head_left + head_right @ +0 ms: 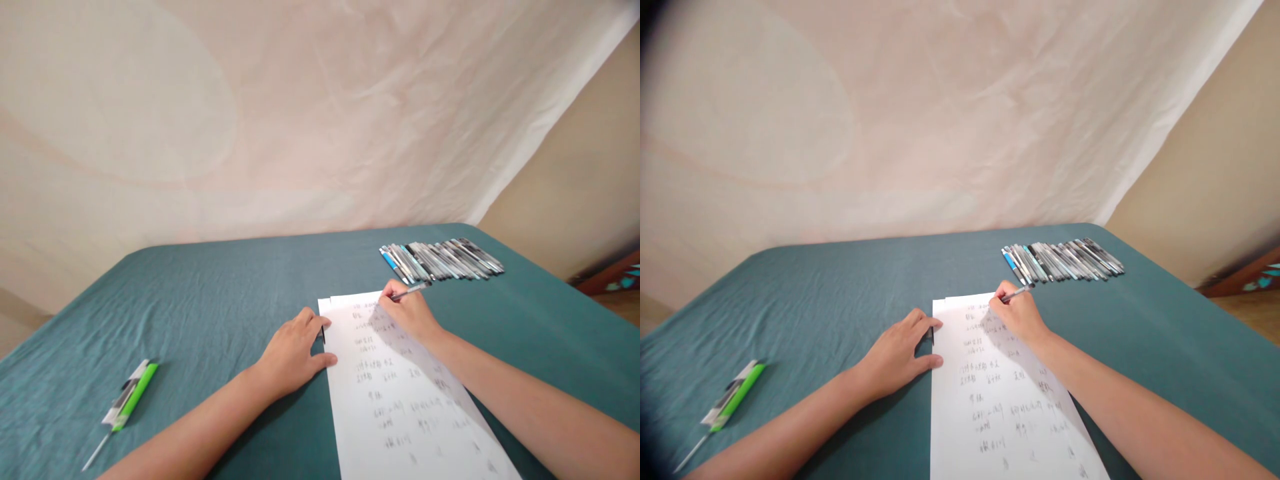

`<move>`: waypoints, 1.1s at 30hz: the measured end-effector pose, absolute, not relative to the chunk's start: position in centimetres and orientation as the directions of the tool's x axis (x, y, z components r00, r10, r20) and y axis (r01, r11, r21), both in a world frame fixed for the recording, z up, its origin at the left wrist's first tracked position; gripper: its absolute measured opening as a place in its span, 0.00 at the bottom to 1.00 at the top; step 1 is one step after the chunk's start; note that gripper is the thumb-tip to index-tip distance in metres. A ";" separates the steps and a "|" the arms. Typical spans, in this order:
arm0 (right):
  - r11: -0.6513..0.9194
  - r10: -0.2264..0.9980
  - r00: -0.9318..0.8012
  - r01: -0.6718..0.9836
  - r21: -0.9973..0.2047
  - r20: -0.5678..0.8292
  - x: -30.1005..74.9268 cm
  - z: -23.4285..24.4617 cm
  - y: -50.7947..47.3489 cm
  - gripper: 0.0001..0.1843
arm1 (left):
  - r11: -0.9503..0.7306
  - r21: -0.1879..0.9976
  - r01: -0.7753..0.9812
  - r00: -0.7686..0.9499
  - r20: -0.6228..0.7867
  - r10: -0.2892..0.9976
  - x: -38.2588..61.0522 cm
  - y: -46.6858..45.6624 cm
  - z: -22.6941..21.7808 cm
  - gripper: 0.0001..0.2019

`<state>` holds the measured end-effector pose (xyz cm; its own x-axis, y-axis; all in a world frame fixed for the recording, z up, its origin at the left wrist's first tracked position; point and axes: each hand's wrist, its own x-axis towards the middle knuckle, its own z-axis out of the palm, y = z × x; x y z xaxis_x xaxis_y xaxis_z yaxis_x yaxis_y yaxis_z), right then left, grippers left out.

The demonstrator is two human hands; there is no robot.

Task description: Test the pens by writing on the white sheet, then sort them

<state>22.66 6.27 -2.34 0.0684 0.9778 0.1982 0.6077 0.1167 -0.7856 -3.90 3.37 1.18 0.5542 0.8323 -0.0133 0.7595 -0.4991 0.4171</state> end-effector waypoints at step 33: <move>0.368 0.892 -0.394 0.348 -0.862 0.222 20.0 1.7 1.1 0.09 | 0.417 0.901 -0.117 0.493 -0.312 0.812 -4.4 5.4 0.7 0.15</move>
<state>20.05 1.10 1.67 -0.3941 0.8919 0.2218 0.3479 0.3681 -0.8622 -4.43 5.37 0.69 0.4927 0.8123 -0.3120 -0.1172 0.4172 0.9012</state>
